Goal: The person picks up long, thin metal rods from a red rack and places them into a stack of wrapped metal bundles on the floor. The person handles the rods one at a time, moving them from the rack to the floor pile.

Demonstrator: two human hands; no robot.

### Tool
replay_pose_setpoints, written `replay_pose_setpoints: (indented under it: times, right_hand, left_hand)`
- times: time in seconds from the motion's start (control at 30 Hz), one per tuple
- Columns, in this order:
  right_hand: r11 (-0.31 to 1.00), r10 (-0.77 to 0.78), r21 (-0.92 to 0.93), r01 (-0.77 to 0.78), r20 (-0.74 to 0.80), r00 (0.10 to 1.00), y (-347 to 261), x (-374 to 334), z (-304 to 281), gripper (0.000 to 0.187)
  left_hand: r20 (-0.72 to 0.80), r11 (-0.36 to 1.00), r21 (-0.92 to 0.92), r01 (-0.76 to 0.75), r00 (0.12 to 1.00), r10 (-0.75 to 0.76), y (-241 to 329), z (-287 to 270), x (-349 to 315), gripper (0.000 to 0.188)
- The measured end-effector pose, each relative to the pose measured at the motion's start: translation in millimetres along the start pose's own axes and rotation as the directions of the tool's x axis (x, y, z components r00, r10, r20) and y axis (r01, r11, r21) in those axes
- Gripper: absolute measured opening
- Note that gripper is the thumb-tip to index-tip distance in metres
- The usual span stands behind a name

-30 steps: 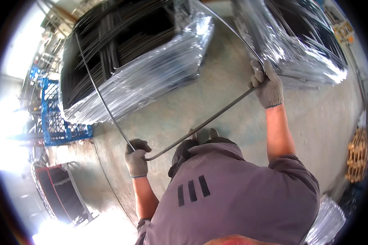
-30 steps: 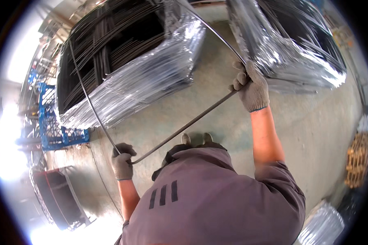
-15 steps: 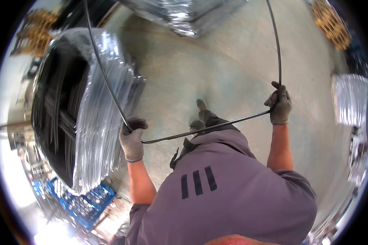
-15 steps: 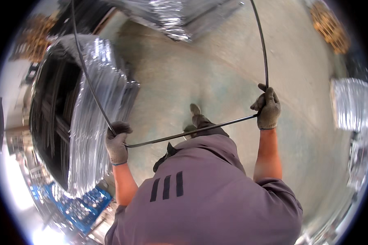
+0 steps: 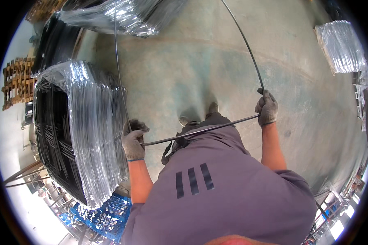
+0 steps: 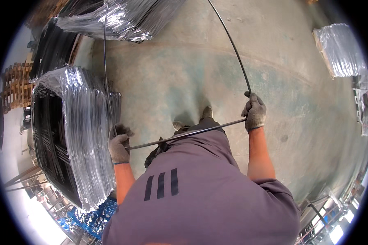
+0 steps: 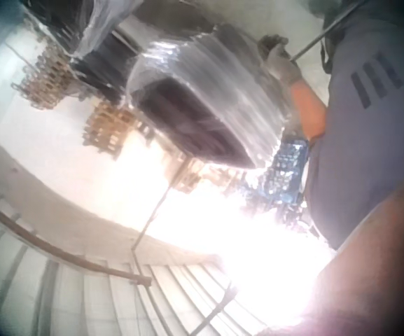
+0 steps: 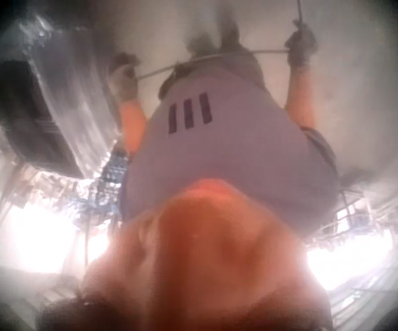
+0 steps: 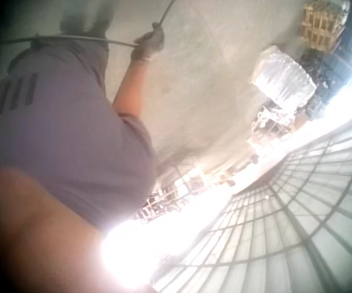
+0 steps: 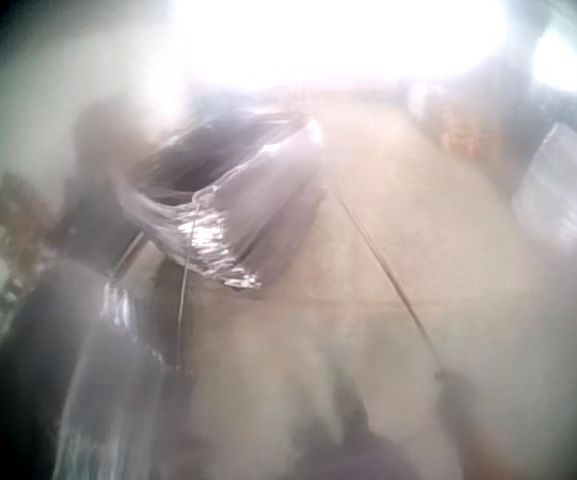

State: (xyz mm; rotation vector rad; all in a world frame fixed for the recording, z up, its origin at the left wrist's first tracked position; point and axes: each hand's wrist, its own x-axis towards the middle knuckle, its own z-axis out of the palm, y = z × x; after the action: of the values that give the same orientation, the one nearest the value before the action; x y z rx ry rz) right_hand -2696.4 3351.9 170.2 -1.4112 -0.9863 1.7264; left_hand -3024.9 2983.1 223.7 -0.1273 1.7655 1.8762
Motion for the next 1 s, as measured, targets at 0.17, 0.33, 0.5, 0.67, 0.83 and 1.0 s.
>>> replay_pose_setpoints:
  times: [0.17, 0.33, 0.5, 0.67, 0.83, 1.0]
  right_hand:
    - [1.000, 0.008, -0.025, -0.010, -0.074, 0.997, 31, 8, -59, 0.039]
    - [0.987, 0.138, 0.104, -0.122, -0.163, 0.977, 19, 6, -98, 0.036]
    - [0.983, 0.181, 0.077, -0.166, -0.273, 0.945, 11, 8, -103, 0.028]
    - [0.935, 0.355, 0.141, -0.326, -0.337, 0.872, 44, 23, -115, 0.021]
    - [0.883, 0.469, 0.210, -0.420, -0.361, 0.806, 95, 31, -112, 0.013]
    - [0.900, 0.436, 0.181, -0.397, -0.360, 0.824, 96, 35, -96, 0.020]
  left_hand:
    - [0.073, 0.994, 0.080, -0.074, 0.995, 0.068, -16, 41, -15, 0.044]
    - [0.153, 0.993, 0.108, -0.043, 0.988, 0.026, -7, 103, 15, 0.043]
    - [0.186, 0.978, 0.098, 0.184, 0.962, -0.199, -47, 111, 65, 0.044]
    - [0.101, 0.900, 0.066, 0.431, 0.894, -0.436, -100, 82, 105, 0.042]
    - [0.018, 0.850, 0.146, 0.506, 0.858, -0.513, -121, 72, 118, 0.032]
    - [0.038, 0.858, 0.108, 0.502, 0.860, -0.508, -136, 57, 128, 0.023]
